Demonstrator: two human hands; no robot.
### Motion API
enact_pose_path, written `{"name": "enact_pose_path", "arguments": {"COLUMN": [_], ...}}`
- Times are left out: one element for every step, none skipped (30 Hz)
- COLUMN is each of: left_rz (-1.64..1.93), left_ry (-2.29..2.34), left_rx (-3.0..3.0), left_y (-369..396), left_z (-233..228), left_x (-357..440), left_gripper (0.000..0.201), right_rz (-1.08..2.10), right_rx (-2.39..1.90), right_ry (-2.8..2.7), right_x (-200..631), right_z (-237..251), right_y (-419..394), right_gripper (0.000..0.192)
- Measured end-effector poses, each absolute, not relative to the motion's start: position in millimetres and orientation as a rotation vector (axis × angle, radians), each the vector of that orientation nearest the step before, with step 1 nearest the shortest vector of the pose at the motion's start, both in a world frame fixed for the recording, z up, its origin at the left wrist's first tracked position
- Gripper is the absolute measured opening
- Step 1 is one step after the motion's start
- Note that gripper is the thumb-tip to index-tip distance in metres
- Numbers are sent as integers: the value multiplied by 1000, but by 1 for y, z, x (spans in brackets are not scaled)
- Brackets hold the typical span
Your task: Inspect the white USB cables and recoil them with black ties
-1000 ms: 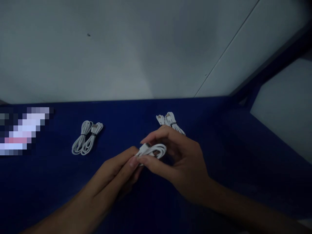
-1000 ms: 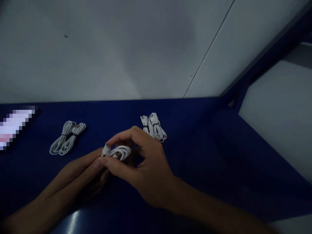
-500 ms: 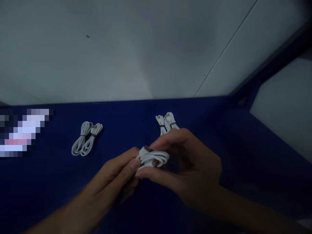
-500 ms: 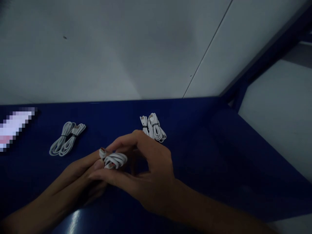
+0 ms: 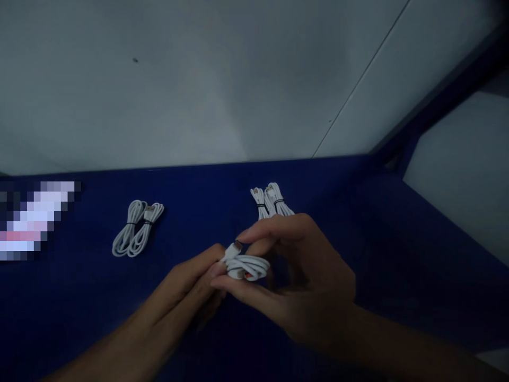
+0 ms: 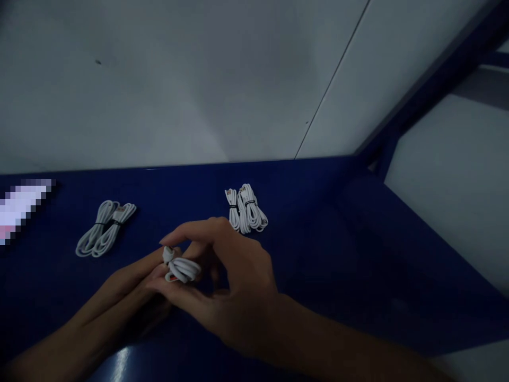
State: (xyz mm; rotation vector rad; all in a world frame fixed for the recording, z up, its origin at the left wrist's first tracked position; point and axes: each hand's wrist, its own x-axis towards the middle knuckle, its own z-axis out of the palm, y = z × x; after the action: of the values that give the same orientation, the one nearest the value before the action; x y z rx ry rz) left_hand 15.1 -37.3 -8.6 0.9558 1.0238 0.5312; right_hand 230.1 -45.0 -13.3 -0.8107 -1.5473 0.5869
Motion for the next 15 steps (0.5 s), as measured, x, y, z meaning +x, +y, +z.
{"name": "enact_pose_path", "arguments": {"left_rz": [533,537,544,551,555,562,568,568,561,550,540,531,525,525,529], "left_ry": [1019,1009,996,985,977,978,986,999,1010,1018,1019,1016,1012,1009,1008], "left_rx": [962,965,965,963,958,952,946,941,937,933,930,928,927,925,924], "left_y": [-37,-36,-35,-34,-33,-33,-32,-32,-33,-33,-34,-34,-35,-36,-37], "left_z": [-10,-13,-15,-17,-19,-19,-19,-17,-15,-12,-9,-7,-5,-4,-4], "left_x": [15,15,15,15,15,16,16,17,17,17,16,16,16,15,15], "left_gripper": [53,54,53,53,52,51,50,50,50,50,50,50,50,50,50], "right_rz": [560,534,514,502,497,490,486,483,480,480,486,498,511,526,544], "right_rx": [-816,-825,-831,-837,-842,-843,-842,-841,-841,-839,-835,-833,-826,-816,-804], "right_ry": [-1560,-1571,-1582,-1593,-1603,-1610,-1617,-1617,-1615,-1609,-1604,-1605,-1611,-1623,-1636], "right_x": [231,231,231,232,232,232,232,232,231,231,230,230,230,230,230], "right_z": [-13,-13,-13,-13,-13,-13,-13,-13,-13,-13,-13,-13,-14,-15,-15], "right_y": [-45,-45,-45,-45,-45,-45,-45,-45,-44,-43,-42,-42,-41,-40,-40], "right_gripper": [46,45,44,43,42,41,40,39,38,37,36,36,37,39,42]}}
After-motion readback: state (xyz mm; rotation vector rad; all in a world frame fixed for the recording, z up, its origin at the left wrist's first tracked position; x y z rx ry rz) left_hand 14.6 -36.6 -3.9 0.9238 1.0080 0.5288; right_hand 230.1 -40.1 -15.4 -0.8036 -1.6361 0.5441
